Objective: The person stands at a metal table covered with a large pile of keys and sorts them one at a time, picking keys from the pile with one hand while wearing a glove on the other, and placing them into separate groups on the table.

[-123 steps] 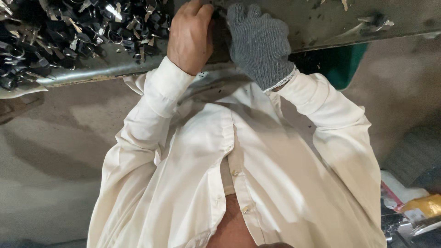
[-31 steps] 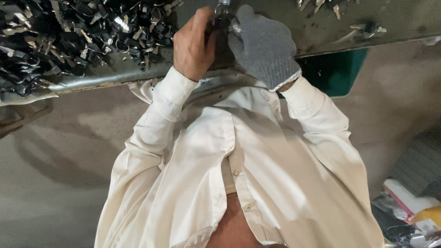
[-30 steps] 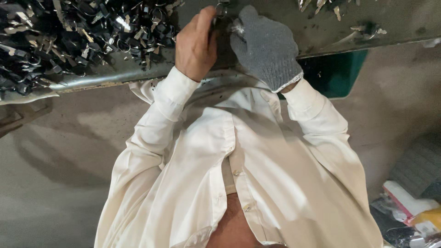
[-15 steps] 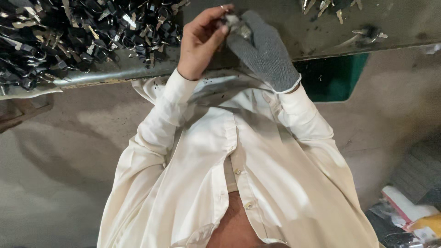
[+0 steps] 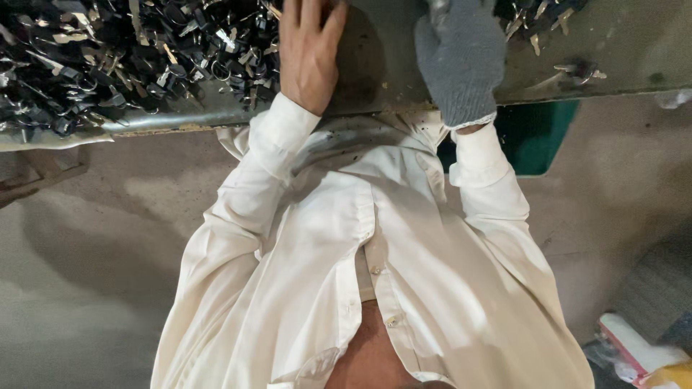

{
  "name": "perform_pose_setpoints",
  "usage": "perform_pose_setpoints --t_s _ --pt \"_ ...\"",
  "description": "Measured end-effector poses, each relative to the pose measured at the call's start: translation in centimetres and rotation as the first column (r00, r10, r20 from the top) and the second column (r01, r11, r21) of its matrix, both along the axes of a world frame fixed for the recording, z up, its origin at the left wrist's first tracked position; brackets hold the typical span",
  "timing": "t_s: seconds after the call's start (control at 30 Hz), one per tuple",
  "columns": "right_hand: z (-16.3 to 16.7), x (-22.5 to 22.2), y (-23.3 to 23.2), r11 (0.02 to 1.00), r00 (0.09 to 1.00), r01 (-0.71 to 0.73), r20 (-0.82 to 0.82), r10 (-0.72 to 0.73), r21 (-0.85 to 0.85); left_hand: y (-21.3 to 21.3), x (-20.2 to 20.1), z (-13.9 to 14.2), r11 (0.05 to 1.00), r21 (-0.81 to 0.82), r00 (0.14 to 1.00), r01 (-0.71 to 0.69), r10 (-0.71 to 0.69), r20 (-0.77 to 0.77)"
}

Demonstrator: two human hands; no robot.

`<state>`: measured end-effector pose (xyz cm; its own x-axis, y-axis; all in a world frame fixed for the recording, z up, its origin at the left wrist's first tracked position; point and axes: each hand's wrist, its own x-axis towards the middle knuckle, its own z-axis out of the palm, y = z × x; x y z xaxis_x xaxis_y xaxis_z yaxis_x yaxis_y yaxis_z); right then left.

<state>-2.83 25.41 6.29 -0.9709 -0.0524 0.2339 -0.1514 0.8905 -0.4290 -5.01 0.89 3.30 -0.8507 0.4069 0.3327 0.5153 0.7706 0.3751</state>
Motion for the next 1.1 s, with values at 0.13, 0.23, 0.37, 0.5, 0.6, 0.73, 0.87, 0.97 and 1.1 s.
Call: perform_pose_setpoints --t_s 0.13,0.23,0.37,0.5,0.6,0.73,0.87,0.97,1.1 --pt "-1.7 0.8 1.3 0.997 0.979 0.058 -0.197 -0.048 0.049 0.4 0.6 0.5 0.99 0.093 0.99 0.102 -0.11 0.085" --pt "-3.1 1.8 1.2 0.992 0.978 -0.085 -0.2 0.065 -0.09 0.2 0.2 1.1 0.976 0.215 0.995 0.025 -0.044 0.084" --pt "-3.7 0.8 1.6 0.99 0.995 0.084 -0.041 -0.089 -0.117 -0.6 -0.7 1.6 0.994 0.08 0.997 0.076 -0.078 0.028" --pt "-3.2 0.8 1.3 0.977 0.991 0.105 -0.066 -0.12 -0.186 -0.4 -1.7 2.0 0.985 0.153 0.993 0.078 -0.09 0.074" --pt "-2.8 2.2 -0.4 0.924 0.997 -0.001 -0.066 -0.026 -0.382 0.1 -1.7 2.7 0.976 0.205 0.997 0.072 -0.078 0.023" --pt "-2.4 2.8 -2.5 0.87 0.991 -0.133 -0.054 0.122 -0.474 1.0 -0.6 3.5 0.956 0.276 0.991 0.102 -0.075 -0.106" --pt "-2.4 1.9 -3.7 0.83 0.992 -0.121 -0.046 0.115 -0.545 2.0 -0.3 3.5 0.851 0.521 0.992 0.066 -0.113 0.06" --pt "-2.5 2.0 -3.6 0.847 0.998 -0.054 0.002 0.064 -0.529 1.8 -0.9 3.1 0.866 0.496 0.997 0.055 -0.072 0.015" --pt "-2.5 2.9 -3.1 0.853 0.997 -0.073 -0.016 0.075 -0.517 1.1 -0.4 2.7 0.886 0.464 0.998 0.026 -0.048 0.035"
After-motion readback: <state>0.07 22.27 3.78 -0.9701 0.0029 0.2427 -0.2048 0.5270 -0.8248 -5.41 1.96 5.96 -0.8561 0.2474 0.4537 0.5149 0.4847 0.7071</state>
